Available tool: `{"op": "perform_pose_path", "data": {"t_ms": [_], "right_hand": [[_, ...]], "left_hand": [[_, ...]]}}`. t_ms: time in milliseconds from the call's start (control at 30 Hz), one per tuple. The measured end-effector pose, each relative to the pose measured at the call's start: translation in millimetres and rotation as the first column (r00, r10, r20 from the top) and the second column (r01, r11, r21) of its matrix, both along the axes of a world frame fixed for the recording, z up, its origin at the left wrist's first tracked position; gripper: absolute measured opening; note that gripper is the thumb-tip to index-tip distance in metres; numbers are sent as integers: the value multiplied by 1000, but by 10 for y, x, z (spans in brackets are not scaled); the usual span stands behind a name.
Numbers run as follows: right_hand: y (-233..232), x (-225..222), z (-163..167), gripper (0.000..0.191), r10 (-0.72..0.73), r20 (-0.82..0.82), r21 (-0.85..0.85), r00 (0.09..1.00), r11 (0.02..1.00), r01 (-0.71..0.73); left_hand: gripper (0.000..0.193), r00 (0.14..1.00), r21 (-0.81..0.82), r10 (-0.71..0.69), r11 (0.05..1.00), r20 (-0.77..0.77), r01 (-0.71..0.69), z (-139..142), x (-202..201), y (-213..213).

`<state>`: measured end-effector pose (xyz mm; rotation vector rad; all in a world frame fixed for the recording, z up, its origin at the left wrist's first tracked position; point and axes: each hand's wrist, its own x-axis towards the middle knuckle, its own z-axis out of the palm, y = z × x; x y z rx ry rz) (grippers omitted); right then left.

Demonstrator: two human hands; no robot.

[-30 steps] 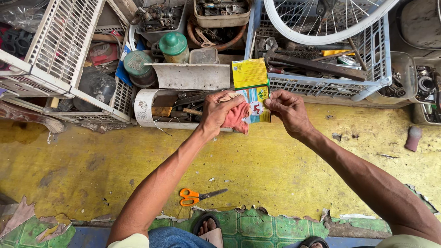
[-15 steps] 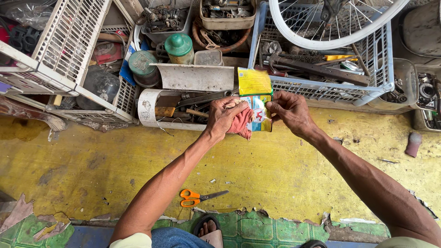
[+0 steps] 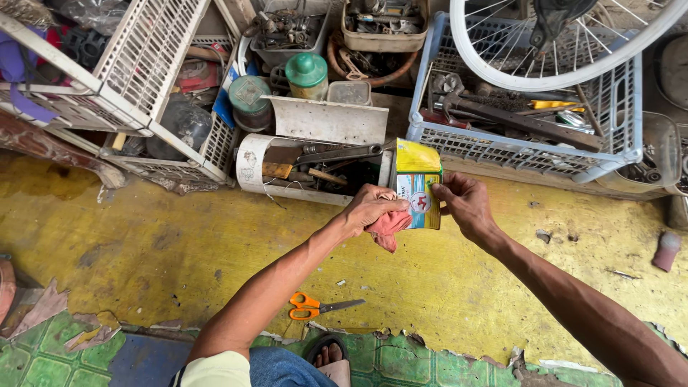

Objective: The person picks up a small yellow and blue package from the floor, tears the top open with their fingers, and then uses a hammer to tap the package while holding it with a cloth. They then move around the workshop carrying the opened package and a cloth.

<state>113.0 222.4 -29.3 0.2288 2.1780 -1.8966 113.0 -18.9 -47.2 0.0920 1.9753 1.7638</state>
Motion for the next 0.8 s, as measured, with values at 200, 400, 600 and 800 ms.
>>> {"op": "perform_pose_path", "data": {"t_ms": [200,400,600,800], "right_hand": [[116,-97,-214,15,45,243,-382,969,923,53],[114,-87,-398,10,-10,32,-219,999,975,17],[37,-28,-455,10,81,-227,38,970,997,-74],[66,-110,-437,13,81,-146,-117,986,988,-98]], "left_hand": [[34,985,-119,-105,989,-133,90,-176,-46,-91],[17,992,-209,-112,973,-58,97,-179,-37,-117],[20,990,-68,-80,994,112,88,-242,-51,-124],[22,991,-61,-116,991,59,120,-234,-39,-153]]}}
